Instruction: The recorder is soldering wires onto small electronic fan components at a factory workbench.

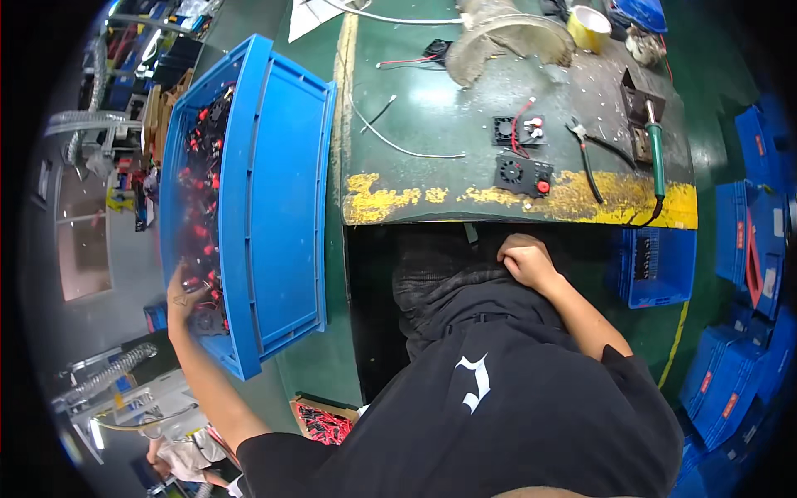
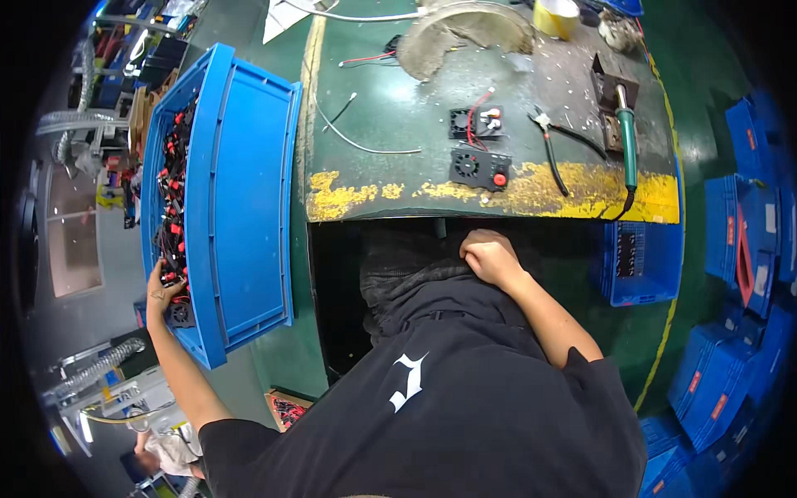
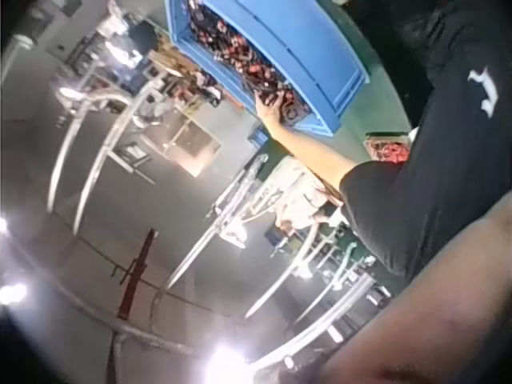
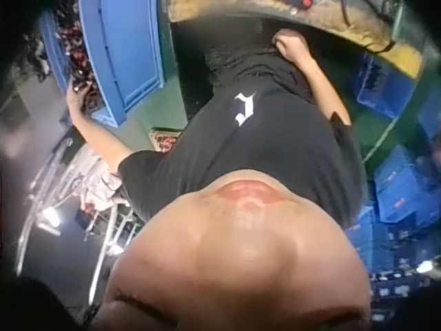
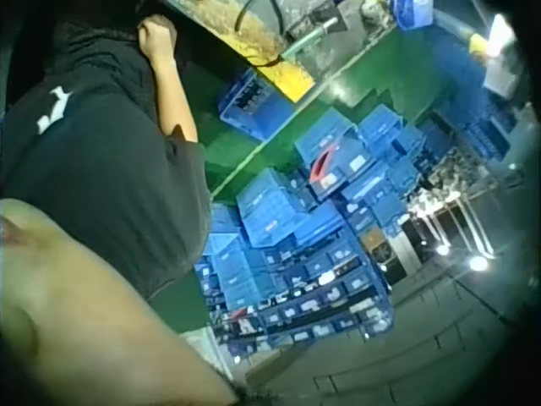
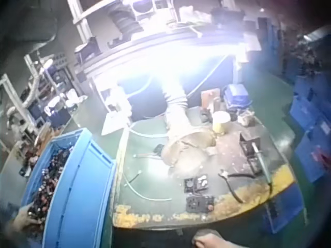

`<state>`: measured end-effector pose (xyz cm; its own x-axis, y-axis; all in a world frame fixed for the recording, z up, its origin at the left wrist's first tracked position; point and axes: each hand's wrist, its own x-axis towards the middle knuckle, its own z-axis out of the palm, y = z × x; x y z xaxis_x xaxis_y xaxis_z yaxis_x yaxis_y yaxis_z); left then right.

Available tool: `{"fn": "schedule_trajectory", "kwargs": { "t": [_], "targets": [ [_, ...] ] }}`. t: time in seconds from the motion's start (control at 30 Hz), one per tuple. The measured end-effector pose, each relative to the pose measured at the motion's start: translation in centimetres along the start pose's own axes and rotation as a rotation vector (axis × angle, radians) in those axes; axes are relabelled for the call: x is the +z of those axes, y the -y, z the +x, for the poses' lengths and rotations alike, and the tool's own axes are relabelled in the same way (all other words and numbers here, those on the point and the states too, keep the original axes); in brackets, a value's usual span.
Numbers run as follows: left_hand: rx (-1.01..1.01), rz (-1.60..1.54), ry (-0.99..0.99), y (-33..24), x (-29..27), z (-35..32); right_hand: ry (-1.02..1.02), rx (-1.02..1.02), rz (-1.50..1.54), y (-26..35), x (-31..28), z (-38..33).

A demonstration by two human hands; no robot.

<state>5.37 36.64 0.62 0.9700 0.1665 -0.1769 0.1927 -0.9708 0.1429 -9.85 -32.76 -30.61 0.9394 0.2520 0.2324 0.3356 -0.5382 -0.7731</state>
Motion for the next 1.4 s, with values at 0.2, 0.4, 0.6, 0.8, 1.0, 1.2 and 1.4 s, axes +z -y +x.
{"fn": "schedule_trajectory", "kwargs": {
  "t": [0.2, 0.4, 0.6, 0.8, 1.0, 1.2, 1.4],
  "targets": [
    [-0.135, -0.118, 0.007, 0.8, -0.8, 0.8, -0.049, 0.065, 0.058, -0.7, -0.8, -0.4],
    [-0.131, -0.015, -0.015, 0.6, -2.1, 0.0, -0.001, 0.081, 0.095, -1.3, -0.4, 0.5],
    [-0.127, -0.357, -0.167, -0.9, -3.0, -4.7, 0.045, 0.163, 0.077, -2.0, 0.1, 0.7],
    [-0.184, -0.368, -0.348, -0.2, -1.2, -6.3, 0.113, 0.229, 0.041, -1.7, 0.1, 0.6],
    [-0.002, -0.311, -0.319, -3.0, 0.4, -4.3, 0.151, 0.231, 0.054, -3.5, 0.3, 0.7],
    [-0.042, 0.082, -0.368, -4.2, 0.4, -5.1, 0.12, 0.244, 0.075, -3.8, -0.8, 0.1],
    [-0.115, -0.132, -0.671, -7.2, -0.7, -7.3, 0.101, 0.261, 0.09, -5.5, -1.2, -1.8]
  ]
}}
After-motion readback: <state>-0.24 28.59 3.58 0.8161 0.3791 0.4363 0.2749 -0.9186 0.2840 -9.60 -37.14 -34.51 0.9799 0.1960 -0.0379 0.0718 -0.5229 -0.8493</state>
